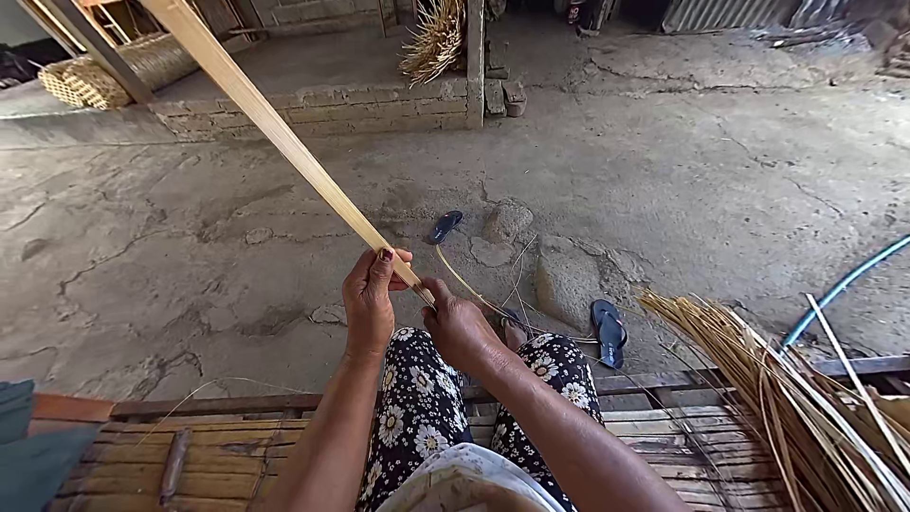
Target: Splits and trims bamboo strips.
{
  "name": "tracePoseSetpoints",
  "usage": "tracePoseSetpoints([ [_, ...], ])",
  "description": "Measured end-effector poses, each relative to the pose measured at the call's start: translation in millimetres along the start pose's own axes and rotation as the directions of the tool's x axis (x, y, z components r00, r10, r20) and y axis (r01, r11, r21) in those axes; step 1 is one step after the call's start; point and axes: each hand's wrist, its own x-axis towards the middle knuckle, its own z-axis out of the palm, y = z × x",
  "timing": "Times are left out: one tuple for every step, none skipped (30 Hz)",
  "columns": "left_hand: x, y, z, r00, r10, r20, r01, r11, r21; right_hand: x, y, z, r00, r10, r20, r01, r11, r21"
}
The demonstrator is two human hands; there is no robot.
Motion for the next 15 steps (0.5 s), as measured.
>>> tracePoseSetpoints([
  [0.5,-2.1,1.1,1.0,0.009,0.003,-0.009,1.0,0.0,1.7,1.2,-0.5,1.0,0.004,-0.001,-0.004,1.0,-0.002],
  [1.0,-3.9,2.5,1.0,0.016,0.005,-0.016,1.0,-0.002,2.9,2.0,-1.4,1.0,0.013,0.002,-0.013,1.0,0.0],
  [1.1,-5.4,3.9,1.0,0.02,0.006,-0.02,1.0,-0.004,3.7,2.7,-1.8,1.0,0.022,0.007,-0.022,1.0,-0.001],
  [1.0,-6.5,5.2,1.0,0.023,0.006,-0.023,1.0,-0.007,4.4,3.6,-1.9,0.999,0.029,0.013,-0.029,1.0,-0.001],
  [1.3,-7.5,6.5,1.0,0.022,0.009,-0.022,1.0,-0.011,5.3,4.7,-2.1,0.999,0.033,0.011,-0.033,0.999,0.0],
  [2.0,-8.4,7.8,1.0,0.022,0.009,-0.022,1.0,-0.021,6.1,5.5,-2.4,0.999,0.036,0.006,-0.036,0.999,-0.001],
  [2.1,-9.0,8.9,1.0,0.021,0.011,-0.02,0.999,-0.033,6.3,5.7,-2.7,0.999,0.043,0.005,-0.043,0.999,-0.005],
  [1.5,-10.0,9.9,1.0,0.022,0.012,-0.021,0.999,-0.043,6.1,5.8,-2.7,0.999,0.05,0.003,-0.05,0.999,-0.008],
  [0.7,-11.4,10.5,0.999,0.031,0.017,-0.03,0.998,-0.051,5.8,6.4,-2.5,0.999,0.053,-0.001,-0.053,0.999,-0.007],
  [-0.2,-13.1,11.0,0.999,0.046,0.023,-0.045,0.997,-0.061,5.6,7.6,-2.3,0.999,0.049,-0.007,-0.049,0.999,-0.004],
  [-1.0,-14.8,11.3,0.997,0.064,0.034,-0.061,0.996,-0.07,5.5,9.5,-1.7,0.999,0.038,-0.015,-0.038,0.999,0.003],
  [-1.7,-16.8,10.6,0.995,0.087,0.051,-0.083,0.994,-0.07,5.6,10.8,-1.4,0.999,0.031,-0.019,-0.031,1.0,0.007],
  [-2.3,-18.8,9.2,0.991,0.113,0.07,-0.108,0.992,-0.064,5.9,11.5,-1.3,0.999,0.027,-0.017,-0.027,1.0,0.007],
  [-3.0,-20.3,7.6,0.986,0.139,0.092,-0.135,0.989,-0.056,6.1,11.9,-1.1,1.0,0.025,-0.012,-0.025,1.0,0.005],
  [-4.0,-21.0,6.5,0.98,0.164,0.109,-0.159,0.986,-0.048,6.5,11.9,-0.7,1.0,0.022,-0.006,-0.022,1.0,0.006],
])
